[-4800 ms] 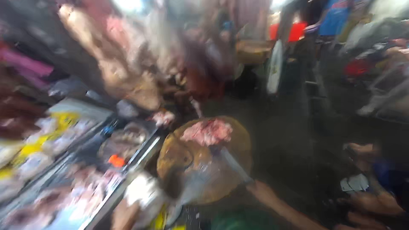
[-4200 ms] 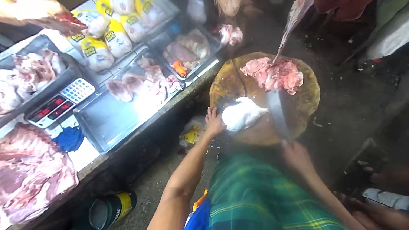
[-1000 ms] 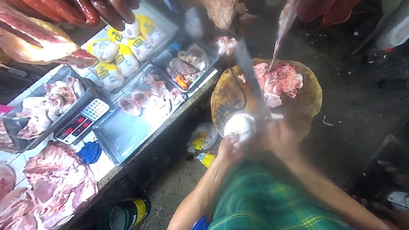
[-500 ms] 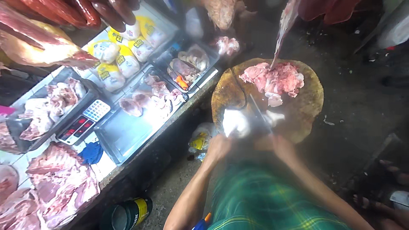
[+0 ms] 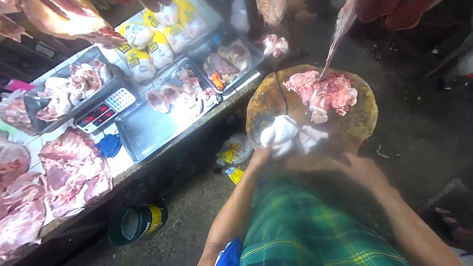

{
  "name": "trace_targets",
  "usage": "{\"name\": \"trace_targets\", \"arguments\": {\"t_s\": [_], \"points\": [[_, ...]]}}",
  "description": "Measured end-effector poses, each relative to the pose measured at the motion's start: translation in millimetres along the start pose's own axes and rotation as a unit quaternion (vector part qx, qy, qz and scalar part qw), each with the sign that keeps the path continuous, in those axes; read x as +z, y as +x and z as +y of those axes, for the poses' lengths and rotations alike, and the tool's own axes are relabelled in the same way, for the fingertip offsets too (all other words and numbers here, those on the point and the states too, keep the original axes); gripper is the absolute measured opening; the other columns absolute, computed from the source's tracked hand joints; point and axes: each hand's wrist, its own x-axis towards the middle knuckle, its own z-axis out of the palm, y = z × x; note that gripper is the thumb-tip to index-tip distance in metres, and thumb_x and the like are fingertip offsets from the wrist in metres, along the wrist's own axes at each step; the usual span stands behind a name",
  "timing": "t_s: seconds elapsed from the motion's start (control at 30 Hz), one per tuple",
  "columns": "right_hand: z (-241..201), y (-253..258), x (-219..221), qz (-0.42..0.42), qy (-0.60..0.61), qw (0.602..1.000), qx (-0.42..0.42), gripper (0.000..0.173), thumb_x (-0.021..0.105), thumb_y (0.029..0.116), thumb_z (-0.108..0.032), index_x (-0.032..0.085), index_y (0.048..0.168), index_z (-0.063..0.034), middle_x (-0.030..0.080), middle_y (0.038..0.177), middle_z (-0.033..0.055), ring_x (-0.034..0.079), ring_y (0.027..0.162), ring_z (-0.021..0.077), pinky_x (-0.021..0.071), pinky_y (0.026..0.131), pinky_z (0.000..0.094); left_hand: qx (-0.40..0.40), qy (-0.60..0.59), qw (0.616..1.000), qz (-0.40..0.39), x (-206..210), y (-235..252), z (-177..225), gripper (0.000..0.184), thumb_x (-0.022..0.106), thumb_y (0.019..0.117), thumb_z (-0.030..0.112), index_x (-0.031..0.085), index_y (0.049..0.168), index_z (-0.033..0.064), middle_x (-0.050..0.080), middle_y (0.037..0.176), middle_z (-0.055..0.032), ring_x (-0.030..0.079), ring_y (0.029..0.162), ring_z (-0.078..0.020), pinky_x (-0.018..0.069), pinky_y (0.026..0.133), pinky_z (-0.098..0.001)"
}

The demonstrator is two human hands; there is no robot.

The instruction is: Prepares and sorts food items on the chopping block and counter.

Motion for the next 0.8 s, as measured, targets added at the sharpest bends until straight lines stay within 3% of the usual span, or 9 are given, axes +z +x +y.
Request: {"name": "trace_targets", "arguments": {"t_s": [0.07,0.1,0.2,0.33,0.43,0.53,0.67,0.73,0.8], "points": [[18.3,1.9,-11.0,0.012,-0.041,0.997,-0.063,0.067,0.047,0.0984,-0.070,0.068,0.123,-0.0117,0.074,0.092,0.0191,0.073,0.087,0.0405,0.0561,0.077,0.0622,-0.068,-0.106,0.986,-0.113,-3.2,2.7,-2.0,0.056,0.043,0.1059,0.055,0.063,0.121,0.0042,0.073,0.093,-0.0153,0.073,0.075,-0.0245,0.0616,0.066,-0.0361],[26.5,4.6,-16.8,0.020,-0.060,0.993,-0.096,0.066,0.047,0.0983,-0.070,0.069,0.121,-0.0118,0.074,0.091,0.0184,0.073,0.085,0.0397,0.0566,0.075,0.0617,-0.079,-0.143,0.975,-0.153,-4.6,4.4,-4.4,0.049,0.045,0.1054,0.049,0.062,0.120,0.0058,0.073,0.096,-0.0157,0.073,0.075,-0.0239,0.0602,0.063,-0.0337],[41.3,20.3,-34.1,0.043,-0.102,0.973,-0.204,0.064,0.050,0.0988,-0.066,0.070,0.114,-0.0076,0.074,0.089,0.0191,0.073,0.078,0.0404,0.0569,0.066,0.0610,-0.045,-0.218,0.948,-0.229,-2.4,10.4,-15.3,0.030,0.053,0.1004,0.034,0.064,0.114,0.0098,0.071,0.094,-0.0101,0.063,0.063,-0.0123,0.0506,0.052,-0.0235],[43.1,51.7,-46.7,0.018,-0.139,0.949,-0.281,0.064,0.049,0.0993,-0.066,0.070,0.108,-0.0061,0.073,0.085,0.0184,0.073,0.077,0.0401,0.0570,0.065,0.0602,-0.013,-0.276,0.940,-0.199,-0.3,14.6,-27.0,0.021,0.054,0.0934,0.034,0.060,0.087,0.0155,0.061,0.072,-0.0007,0.054,0.054,-0.0083,0.0460,0.049,-0.0228],[35.0,73.9,-50.9,-0.005,-0.154,0.939,-0.307,0.063,0.050,0.0996,-0.066,0.070,0.105,-0.0063,0.071,0.082,0.0176,0.072,0.077,0.0396,0.0571,0.066,0.0598,0.019,-0.294,0.939,-0.178,-0.3,11.7,-28.3,0.023,0.050,0.0937,0.035,0.058,0.083,0.0169,0.058,0.070,0.0008,0.053,0.053,-0.0081,0.0440,0.047,-0.0224],[25.2,89.7,-42.0,-0.037,-0.160,0.943,-0.290,0.066,0.046,0.1000,-0.068,0.069,0.109,-0.0077,0.072,0.084,0.0183,0.073,0.081,0.0408,0.0567,0.071,0.0615,0.034,-0.317,0.929,-0.189,-0.3,9.0,-28.0,0.023,0.046,0.0967,0.032,0.059,0.085,0.0158,0.062,0.074,-0.0012,0.054,0.056,-0.0093,0.0434,0.049,-0.0229],[4.8,73.6,-7.3,-0.045,-0.146,0.971,-0.182,0.068,0.040,0.1016,-0.068,0.064,0.118,-0.0065,0.072,0.089,0.0215,0.072,0.085,0.0447,0.0558,0.072,0.0646,0.035,-0.371,0.906,-0.199,-6.4,17.9,-33.0,0.022,0.045,0.0976,0.035,0.056,0.091,0.0178,0.057,0.070,0.0000,0.053,0.054,-0.0095,0.0467,0.049,-0.0238],[-14.8,52.6,14.6,-0.015,-0.119,0.984,-0.133,0.067,0.040,0.1030,-0.065,0.064,0.119,-0.0054,0.072,0.086,0.0217,0.073,0.083,0.0450,0.0563,0.071,0.0646,0.042,-0.378,0.900,-0.214,-12.6,19.6,-35.8,0.027,0.040,0.1005,0.036,0.057,0.089,0.0171,0.056,0.068,0.0000,0.052,0.053,-0.0099,0.0457,0.050,-0.0247],[-41.1,40.4,28.1,-0.018,-0.110,0.990,-0.086,0.066,0.039,0.1040,-0.064,0.063,0.123,-0.0065,0.072,0.089,0.0206,0.073,0.086,0.0437,0.0568,0.074,0.0629,0.057,-0.310,0.924,-0.215,-16.5,18.7,-34.9,0.030,0.036,0.1017,0.030,0.053,0.081,0.0180,0.053,0.065,0.0021,0.049,0.052,-0.0088,0.0422,0.049,-0.0245]]}}
